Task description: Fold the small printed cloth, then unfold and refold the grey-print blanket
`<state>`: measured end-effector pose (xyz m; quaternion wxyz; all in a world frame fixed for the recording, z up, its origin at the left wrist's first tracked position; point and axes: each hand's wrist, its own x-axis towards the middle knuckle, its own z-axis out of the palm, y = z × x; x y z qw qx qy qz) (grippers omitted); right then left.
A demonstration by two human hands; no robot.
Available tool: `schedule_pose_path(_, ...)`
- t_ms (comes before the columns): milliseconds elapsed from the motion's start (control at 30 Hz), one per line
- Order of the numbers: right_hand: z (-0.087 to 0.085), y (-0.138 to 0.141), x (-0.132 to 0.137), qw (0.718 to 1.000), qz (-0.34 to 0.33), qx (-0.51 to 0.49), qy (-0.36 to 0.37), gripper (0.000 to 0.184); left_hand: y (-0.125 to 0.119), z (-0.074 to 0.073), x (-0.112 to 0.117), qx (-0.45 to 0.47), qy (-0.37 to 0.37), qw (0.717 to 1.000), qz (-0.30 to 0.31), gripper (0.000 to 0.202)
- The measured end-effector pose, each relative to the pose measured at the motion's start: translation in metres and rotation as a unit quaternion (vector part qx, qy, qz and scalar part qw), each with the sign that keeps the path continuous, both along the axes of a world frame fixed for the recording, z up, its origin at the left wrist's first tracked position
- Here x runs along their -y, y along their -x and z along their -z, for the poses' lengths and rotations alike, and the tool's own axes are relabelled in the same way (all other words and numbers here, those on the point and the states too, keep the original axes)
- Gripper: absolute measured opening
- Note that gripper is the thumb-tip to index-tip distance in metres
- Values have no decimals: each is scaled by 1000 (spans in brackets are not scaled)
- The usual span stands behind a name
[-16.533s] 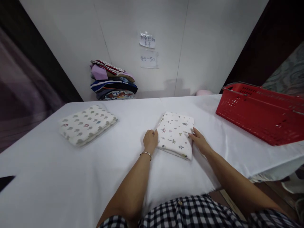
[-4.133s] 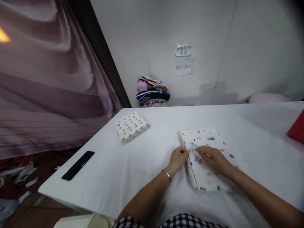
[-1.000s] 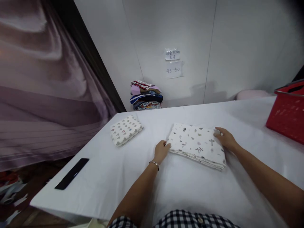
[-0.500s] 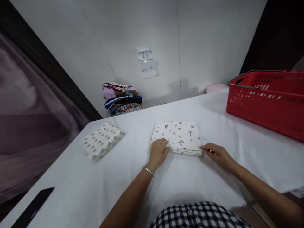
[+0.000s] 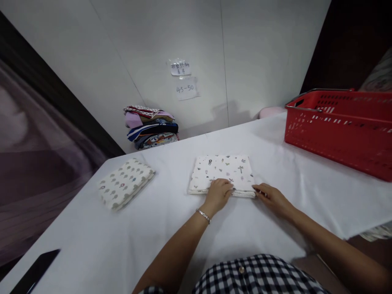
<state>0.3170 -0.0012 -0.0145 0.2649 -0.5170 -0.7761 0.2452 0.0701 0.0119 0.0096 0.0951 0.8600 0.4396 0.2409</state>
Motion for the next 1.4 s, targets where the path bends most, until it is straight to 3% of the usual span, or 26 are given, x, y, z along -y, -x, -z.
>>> schedule_pose_path(133,6,4,2,1000,-3,-4,-24,30,-30,3,3,-16,-7,998,58,19)
schedule_pose_path(300,8,8,4,998,6,-10,-61,28,-51,8,6,-18,-23,998,57,18)
schedule_pose_path(533,9,9,5,998,34,-17,-57,24,-52,11,11,-19,-74,996,45,19)
schedule_pose_path(733,10,9,6,996,43,-38,-63,21,-59,19,16,-47,-92,995,-10,22)
schedule_pose_path(1200,6,14,11,994,59,-26,-90,21,-65,30,11,-77,-208,975,-25,20)
schedule_pose_path(1400,6,20,17,992,64,-42,-103,20,-70,28,19,-68,-194,978,-31,21)
